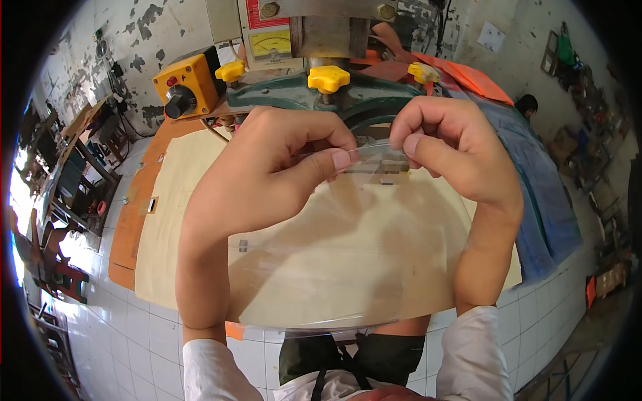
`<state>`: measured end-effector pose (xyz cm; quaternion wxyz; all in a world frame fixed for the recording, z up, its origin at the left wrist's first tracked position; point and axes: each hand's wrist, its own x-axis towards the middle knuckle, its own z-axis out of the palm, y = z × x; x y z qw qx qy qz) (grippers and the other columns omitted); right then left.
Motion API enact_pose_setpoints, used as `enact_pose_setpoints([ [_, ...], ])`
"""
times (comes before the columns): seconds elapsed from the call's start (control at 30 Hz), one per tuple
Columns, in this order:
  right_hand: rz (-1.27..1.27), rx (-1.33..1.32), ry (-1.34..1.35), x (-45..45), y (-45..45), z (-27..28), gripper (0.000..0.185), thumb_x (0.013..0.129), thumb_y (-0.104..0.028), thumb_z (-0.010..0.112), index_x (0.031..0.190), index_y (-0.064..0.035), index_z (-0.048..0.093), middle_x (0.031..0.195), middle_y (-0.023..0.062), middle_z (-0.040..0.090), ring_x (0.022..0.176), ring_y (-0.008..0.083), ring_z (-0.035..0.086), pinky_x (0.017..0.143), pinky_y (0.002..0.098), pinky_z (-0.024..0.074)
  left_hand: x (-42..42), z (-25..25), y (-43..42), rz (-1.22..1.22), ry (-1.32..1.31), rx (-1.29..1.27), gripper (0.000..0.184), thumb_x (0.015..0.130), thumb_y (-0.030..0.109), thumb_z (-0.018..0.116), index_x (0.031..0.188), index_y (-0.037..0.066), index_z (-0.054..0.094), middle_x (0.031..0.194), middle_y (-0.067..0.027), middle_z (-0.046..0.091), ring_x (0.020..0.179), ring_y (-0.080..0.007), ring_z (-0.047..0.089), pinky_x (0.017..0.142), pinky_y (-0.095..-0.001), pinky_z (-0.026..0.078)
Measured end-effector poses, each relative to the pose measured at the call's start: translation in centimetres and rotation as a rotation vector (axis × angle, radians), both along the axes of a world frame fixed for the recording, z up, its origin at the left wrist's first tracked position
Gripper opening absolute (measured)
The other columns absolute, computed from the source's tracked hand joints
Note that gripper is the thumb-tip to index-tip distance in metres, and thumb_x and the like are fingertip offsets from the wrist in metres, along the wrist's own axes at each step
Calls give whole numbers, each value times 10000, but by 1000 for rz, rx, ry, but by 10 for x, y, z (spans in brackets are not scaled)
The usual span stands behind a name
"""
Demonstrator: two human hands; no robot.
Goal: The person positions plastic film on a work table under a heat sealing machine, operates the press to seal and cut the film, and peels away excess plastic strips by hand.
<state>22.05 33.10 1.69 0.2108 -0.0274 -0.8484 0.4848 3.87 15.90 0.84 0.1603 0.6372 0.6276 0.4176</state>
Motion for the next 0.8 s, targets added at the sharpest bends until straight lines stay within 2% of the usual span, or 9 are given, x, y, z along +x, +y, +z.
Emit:
enact_pose_setpoints([
  [0.07,-16,18,-15,-2,-1,-1,95,882,-74,587,907,-8,651,789,-19,605,654,24,494,538,191,362,0,0,0,5,-8,-9,151,947,97,636,956,-46,682,843,-40,677,692,-73,572,618,-232,476],
  [0.13,-61,29,48,-5,-1,-5,74,874,-53,625,877,8,666,708,-54,568,607,8,474,515,198,357,-1,-2,0,-2,-8,19,159,951,111,632,951,-43,670,841,-26,664,716,-62,559,632,-222,463],
  [0.43,-71,74,91,-8,1,-6,57,868,-68,680,848,-16,664,658,-82,530,568,-12,429,499,183,330,0,0,0,-10,-37,10,157,954,117,627,938,-39,637,819,-6,620,724,-41,502,626,-208,417],
  [0.47,-71,74,91,-7,1,-6,57,868,-68,680,848,-16,664,658,-82,530,568,-12,429,499,183,330,0,0,0,-10,-37,10,157,954,117,627,938,-39,637,819,-6,620,724,-41,502,626,-208,417],
  [0.53,-56,72,38,-6,2,-4,105,873,-109,669,873,-6,644,732,-65,559,643,-4,466,582,174,365,0,1,-1,-6,-43,-13,154,957,117,619,965,-37,631,830,-5,621,735,-40,502,636,-207,418],
  [0.57,-55,72,38,-7,2,-5,105,873,-109,669,873,-6,644,732,-65,559,643,-4,466,582,174,365,0,1,-1,-5,-43,-13,154,957,117,619,965,-37,631,830,-5,621,735,-40,502,636,-207,418],
  [0.63,-21,42,108,-10,3,-7,67,874,-73,688,859,-10,669,658,-80,539,571,-13,439,504,182,335,-1,0,0,-30,-62,-2,151,956,110,615,995,-35,630,864,-13,638,758,-45,516,654,-209,428],
  [0.8,-10,14,127,-10,3,-8,89,882,-91,698,870,-5,676,668,-70,565,581,-9,465,516,180,353,1,-1,1,-30,-71,-5,160,973,107,607,1015,-44,635,904,-33,663,817,-64,565,695,-216,460],
])
